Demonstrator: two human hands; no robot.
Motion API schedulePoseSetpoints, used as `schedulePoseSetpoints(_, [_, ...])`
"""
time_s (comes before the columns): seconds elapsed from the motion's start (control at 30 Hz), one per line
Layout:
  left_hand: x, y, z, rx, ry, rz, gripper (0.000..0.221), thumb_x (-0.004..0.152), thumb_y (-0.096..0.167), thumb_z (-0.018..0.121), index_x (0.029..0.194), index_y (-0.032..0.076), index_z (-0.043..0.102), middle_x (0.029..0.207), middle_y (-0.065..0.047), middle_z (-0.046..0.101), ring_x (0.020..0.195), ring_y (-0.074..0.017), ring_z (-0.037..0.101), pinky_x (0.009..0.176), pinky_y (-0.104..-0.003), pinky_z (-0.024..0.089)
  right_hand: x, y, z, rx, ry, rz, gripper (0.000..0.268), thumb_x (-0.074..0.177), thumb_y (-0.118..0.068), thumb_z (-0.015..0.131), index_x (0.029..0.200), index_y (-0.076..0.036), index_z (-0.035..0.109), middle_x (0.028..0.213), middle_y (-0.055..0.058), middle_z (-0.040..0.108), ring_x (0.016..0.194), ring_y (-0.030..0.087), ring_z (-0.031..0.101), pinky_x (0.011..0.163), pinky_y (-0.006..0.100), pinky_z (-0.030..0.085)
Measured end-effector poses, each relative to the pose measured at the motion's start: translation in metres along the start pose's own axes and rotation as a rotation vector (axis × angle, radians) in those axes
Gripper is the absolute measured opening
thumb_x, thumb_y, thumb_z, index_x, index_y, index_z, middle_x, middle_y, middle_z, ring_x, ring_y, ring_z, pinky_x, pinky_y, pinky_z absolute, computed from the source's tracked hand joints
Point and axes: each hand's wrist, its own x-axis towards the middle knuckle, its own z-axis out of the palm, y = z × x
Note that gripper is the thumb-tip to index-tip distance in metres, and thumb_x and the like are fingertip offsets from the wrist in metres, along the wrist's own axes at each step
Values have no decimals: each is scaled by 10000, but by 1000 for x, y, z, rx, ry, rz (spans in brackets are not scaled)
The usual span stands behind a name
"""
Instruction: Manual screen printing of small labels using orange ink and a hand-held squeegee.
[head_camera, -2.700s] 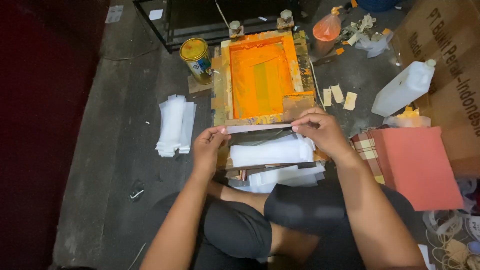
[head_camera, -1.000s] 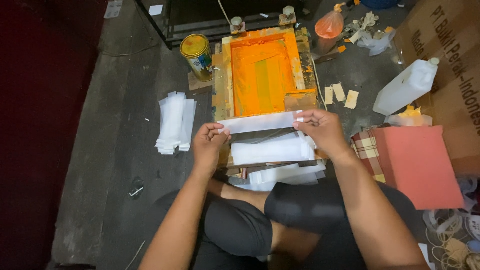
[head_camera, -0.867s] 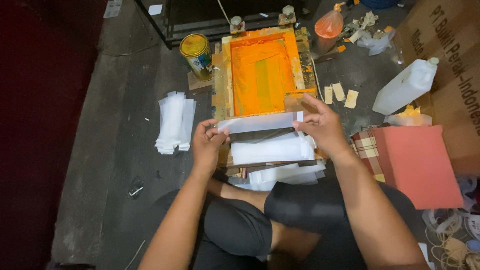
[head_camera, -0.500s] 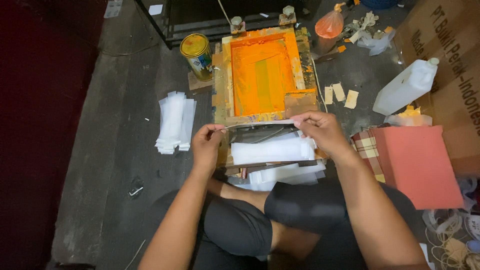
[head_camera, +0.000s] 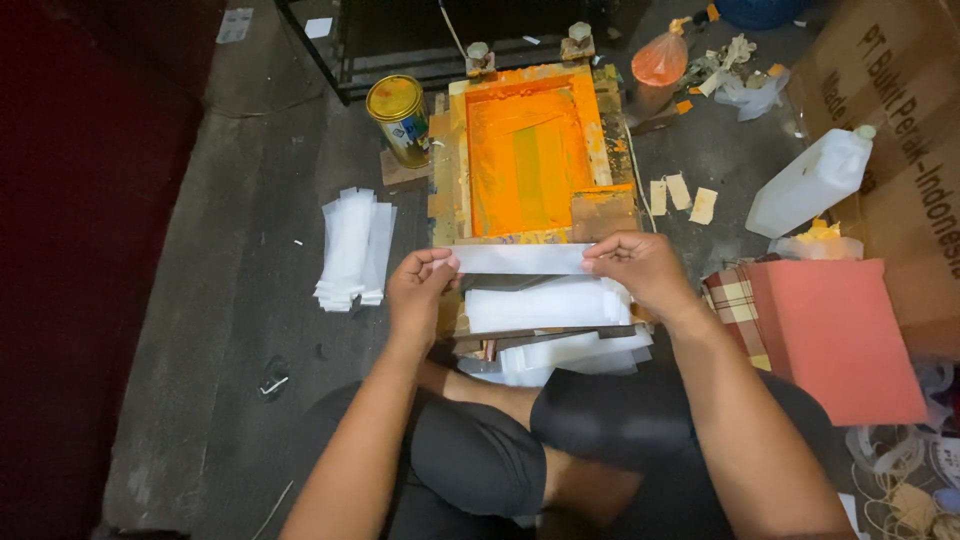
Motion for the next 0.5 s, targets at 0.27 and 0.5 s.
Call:
schedulePoseSetpoints(0.27, [2,2,-3,48,-44,85,163,892,-18,719,1043,33,685,812,-13,661,671,-71,630,646,-211,540,-2,-3,0,23,-256,142,663,760,-14,800,1375,-26,553,829,110,716,681,159,706,653,277,584])
schedulePoseSetpoints(0.5, [-10,13,13,42,-142,121,209,869,-35,733,1045,58,671,775,32,626,634,-17,547,604,-154,471,-9,2,20,-118,-499,214,326,853,-106,783,1159,-5,732,855,77,771,749,107,683,654,225,530])
